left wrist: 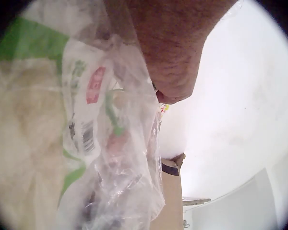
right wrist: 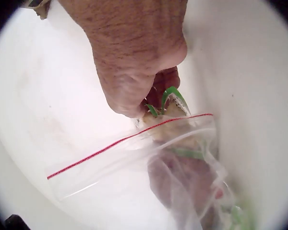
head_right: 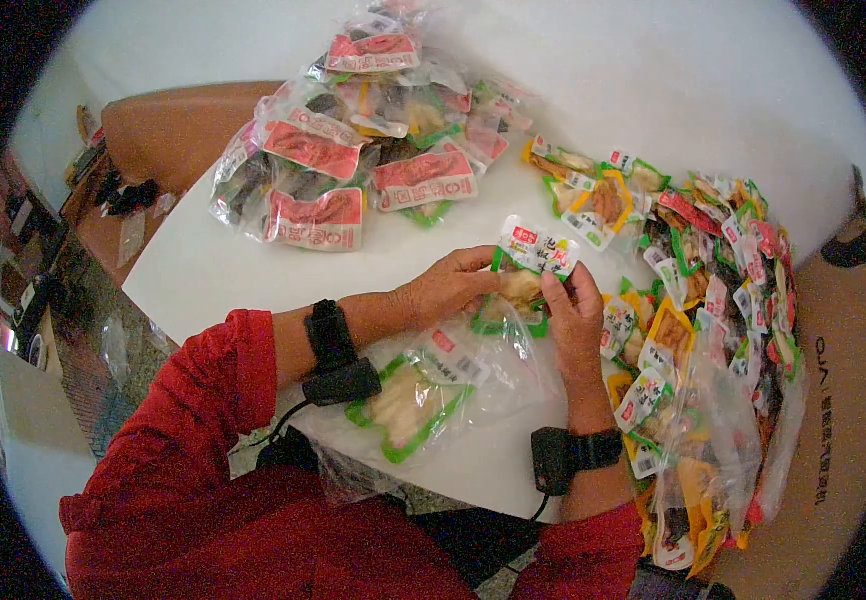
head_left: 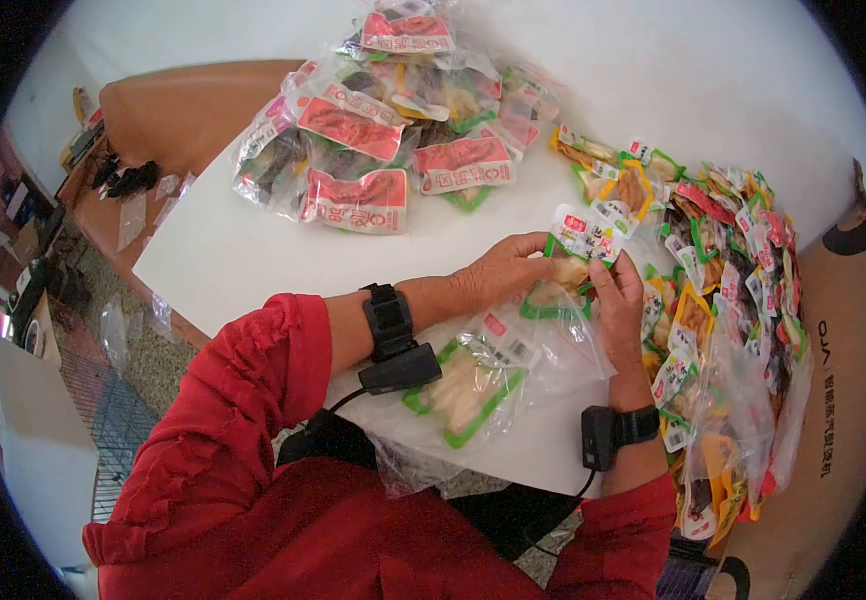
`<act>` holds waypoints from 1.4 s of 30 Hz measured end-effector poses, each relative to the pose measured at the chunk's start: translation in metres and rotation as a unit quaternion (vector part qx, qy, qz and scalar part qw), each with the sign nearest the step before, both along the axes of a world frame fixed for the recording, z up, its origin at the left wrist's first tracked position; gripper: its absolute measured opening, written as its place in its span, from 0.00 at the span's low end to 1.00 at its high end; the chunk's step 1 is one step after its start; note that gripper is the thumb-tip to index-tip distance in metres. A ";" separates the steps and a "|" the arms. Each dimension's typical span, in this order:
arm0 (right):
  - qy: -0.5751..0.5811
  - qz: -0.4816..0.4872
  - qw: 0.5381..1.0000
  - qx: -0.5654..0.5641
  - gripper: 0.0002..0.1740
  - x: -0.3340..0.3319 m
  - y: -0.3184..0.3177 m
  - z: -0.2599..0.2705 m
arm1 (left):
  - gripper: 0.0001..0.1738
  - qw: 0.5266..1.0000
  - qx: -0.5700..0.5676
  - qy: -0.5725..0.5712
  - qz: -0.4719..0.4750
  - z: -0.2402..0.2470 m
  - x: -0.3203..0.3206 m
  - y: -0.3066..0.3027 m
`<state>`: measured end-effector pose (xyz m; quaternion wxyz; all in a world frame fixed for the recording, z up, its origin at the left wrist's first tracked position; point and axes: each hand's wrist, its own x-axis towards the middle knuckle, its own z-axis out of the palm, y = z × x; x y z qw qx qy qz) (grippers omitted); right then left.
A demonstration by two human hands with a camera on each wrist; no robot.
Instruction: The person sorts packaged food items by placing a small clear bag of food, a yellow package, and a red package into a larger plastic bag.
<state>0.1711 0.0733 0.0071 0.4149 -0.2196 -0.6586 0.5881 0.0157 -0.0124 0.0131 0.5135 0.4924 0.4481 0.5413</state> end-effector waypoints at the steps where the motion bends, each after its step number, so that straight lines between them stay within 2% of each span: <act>1: 0.000 0.000 1.000 0.000 0.13 0.000 0.000 0.000 | 0.17 1.000 0.000 -0.001 -0.007 -0.001 0.000 0.001; 8: 0.014 -0.015 1.000 -0.014 0.11 0.000 -0.003 0.002 | 0.17 0.998 0.007 -0.055 -0.031 -0.005 -0.001 0.003; 10: 0.012 -0.026 0.999 -0.014 0.10 0.001 -0.002 0.001 | 0.20 0.992 0.104 -0.046 -0.058 -0.016 0.001 0.011; 14: 0.000 -0.074 0.997 0.025 0.08 0.001 0.000 0.002 | 0.23 0.993 0.063 -0.062 -0.072 -0.021 0.001 0.015; 16: 0.002 -0.083 0.996 0.026 0.07 0.001 -0.001 0.003 | 0.23 0.994 0.079 0.048 -0.062 -0.033 -0.002 0.021; 20: 0.014 -0.074 0.997 0.007 0.08 0.000 -0.002 0.004 | 0.23 0.990 0.114 0.059 -0.058 -0.042 -0.001 0.026; 23: 0.022 -0.067 0.997 -0.001 0.08 0.000 -0.002 0.004 | 0.24 0.989 0.123 0.049 -0.067 -0.035 -0.001 0.023; 31: 0.036 -0.062 0.997 -0.006 0.08 0.000 -0.001 0.002 | 0.25 0.985 0.115 0.110 -0.060 -0.010 -0.001 0.005; 35: 0.038 -0.077 0.996 -0.020 0.09 -0.001 -0.003 0.005 | 0.26 0.988 0.125 0.067 -0.065 -0.019 0.000 0.010; 37: 0.040 -0.088 0.995 -0.023 0.09 -0.001 -0.003 0.005 | 0.28 0.980 0.141 0.133 -0.050 -0.021 -0.001 0.013; 42: 0.020 -0.088 0.996 -0.023 0.11 0.003 0.004 -0.001 | 0.28 0.973 0.130 0.184 -0.041 -0.018 -0.002 0.010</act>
